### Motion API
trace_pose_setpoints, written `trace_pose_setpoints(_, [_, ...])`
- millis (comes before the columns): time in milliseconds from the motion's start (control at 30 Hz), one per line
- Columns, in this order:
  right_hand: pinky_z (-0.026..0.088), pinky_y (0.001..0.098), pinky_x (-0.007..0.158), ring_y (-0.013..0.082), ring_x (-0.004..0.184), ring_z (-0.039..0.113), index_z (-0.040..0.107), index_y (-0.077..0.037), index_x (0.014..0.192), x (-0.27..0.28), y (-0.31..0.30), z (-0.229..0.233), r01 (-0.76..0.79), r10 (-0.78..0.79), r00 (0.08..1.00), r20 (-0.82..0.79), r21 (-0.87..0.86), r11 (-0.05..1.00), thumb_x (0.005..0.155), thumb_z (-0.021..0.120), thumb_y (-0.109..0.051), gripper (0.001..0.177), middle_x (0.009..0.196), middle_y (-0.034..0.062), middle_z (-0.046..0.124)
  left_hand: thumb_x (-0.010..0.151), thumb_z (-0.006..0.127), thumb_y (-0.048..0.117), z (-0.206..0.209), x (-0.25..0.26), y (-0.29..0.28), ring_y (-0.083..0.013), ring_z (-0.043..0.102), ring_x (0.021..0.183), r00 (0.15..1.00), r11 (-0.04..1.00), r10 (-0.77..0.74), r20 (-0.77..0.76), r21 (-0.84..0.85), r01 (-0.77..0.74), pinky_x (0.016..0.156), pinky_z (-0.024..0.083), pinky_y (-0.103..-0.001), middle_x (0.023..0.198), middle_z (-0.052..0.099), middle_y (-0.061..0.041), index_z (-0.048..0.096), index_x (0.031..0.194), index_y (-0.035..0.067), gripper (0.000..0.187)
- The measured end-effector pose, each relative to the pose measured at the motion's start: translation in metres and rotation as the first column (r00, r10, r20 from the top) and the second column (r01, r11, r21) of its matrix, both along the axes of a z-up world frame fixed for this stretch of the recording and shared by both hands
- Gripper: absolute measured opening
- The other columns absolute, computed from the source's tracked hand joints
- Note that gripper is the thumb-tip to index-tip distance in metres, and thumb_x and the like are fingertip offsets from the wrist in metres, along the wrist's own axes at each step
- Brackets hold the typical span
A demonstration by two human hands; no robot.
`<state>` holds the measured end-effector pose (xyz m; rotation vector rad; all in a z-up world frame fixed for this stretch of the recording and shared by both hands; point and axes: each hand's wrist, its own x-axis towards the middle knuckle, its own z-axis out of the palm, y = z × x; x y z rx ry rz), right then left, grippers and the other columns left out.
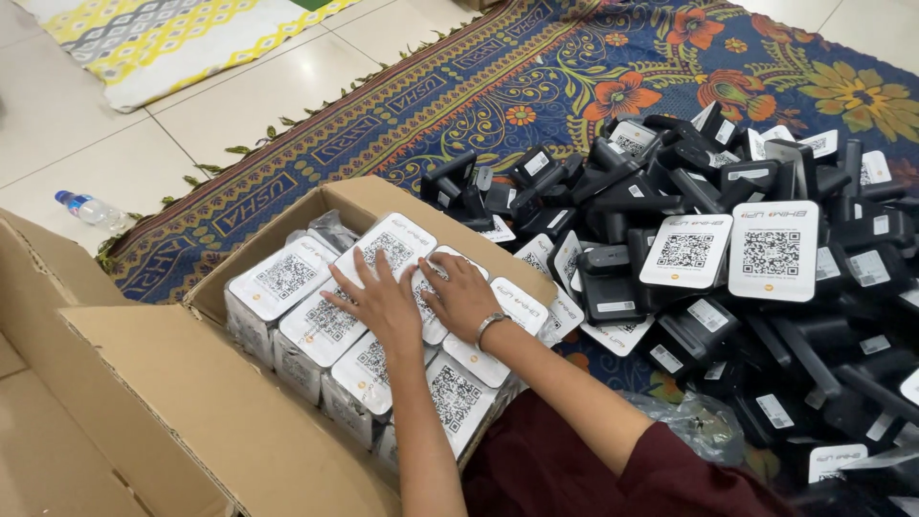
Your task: The person packs multiple black electronic devices with QR labels into cardboard boxes, placing them individually or in small groups after checking them and using plastic bags as padding.
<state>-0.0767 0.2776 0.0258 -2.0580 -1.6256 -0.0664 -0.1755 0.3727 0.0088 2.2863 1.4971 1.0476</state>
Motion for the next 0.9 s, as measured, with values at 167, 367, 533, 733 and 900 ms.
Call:
trace_pose_setpoints(167, [0.034,0.0466,0.114,0.0331,0.139,0.042,0.048,-0.01,0.149,0.014,-0.028,0.001,-0.114,0.116,0.993,0.007,-0.128,0.985,0.094,0.063,-0.031,0.06,0.151,0.0153,0.044,0.096,0.064,0.029,-0.023,0.016,0.003,-0.0429,0.016,0.154,0.995,0.996,-0.091,-0.046,0.005,0.092,0.117,-0.001,-0.071,0.163,0.033,-0.019,0.055,0.145,0.005,0.055])
trace_pose_setpoints(367, [0.02,0.0535,0.12,0.0325,0.15,0.029,0.033,-0.017,0.158,0.009,-0.172,0.043,-0.232,0.234,0.972,-0.023,-0.253,0.939,0.097,0.062,-0.028,0.068,0.165,0.0127,0.029,0.099,0.062,0.022,-0.035,0.022,-0.006,-0.0319,0.029,0.155,0.985,0.984,-0.115,-0.131,0.118,0.131,0.124,0.001,-0.066,0.16,0.045,-0.015,0.058,0.141,0.003,0.047])
trace_pose_setpoints(533, [0.016,0.0554,0.12,0.0333,0.152,0.022,0.02,-0.021,0.16,0.028,-0.337,0.058,0.013,0.043,0.991,0.125,-0.416,0.909,0.092,0.068,-0.031,0.083,0.167,0.0117,0.017,0.099,0.063,0.026,-0.011,0.033,-0.041,-0.0331,0.039,0.148,0.887,0.844,-0.426,-0.177,0.276,0.46,0.123,0.003,-0.065,0.147,0.057,-0.014,0.061,0.136,-0.001,0.046])
trace_pose_setpoints(733, [0.019,0.0568,0.119,0.0354,0.15,0.021,0.017,-0.029,0.165,0.022,-0.521,0.044,0.421,-0.502,0.865,0.007,-0.555,0.718,0.091,0.071,-0.037,0.092,0.172,0.0116,0.008,0.1,0.066,0.024,0.041,0.063,-0.159,-0.0354,0.049,0.139,0.81,0.775,-0.585,-0.035,0.271,0.571,0.121,0.019,-0.063,0.141,0.063,-0.016,0.065,0.129,0.003,0.036])
trace_pose_setpoints(900, [0.029,0.0538,0.117,0.0435,0.138,0.034,0.022,-0.023,0.162,-0.005,-0.599,0.007,0.712,-0.794,0.607,-0.048,-0.412,0.569,0.085,0.076,-0.036,0.095,0.164,0.02,0.014,0.093,0.068,0.014,0.025,0.115,-0.336,-0.038,0.062,0.112,0.345,0.386,-0.902,0.258,0.126,0.914,0.1,0.043,-0.048,0.123,0.069,-0.017,0.067,0.113,0.003,0.023])
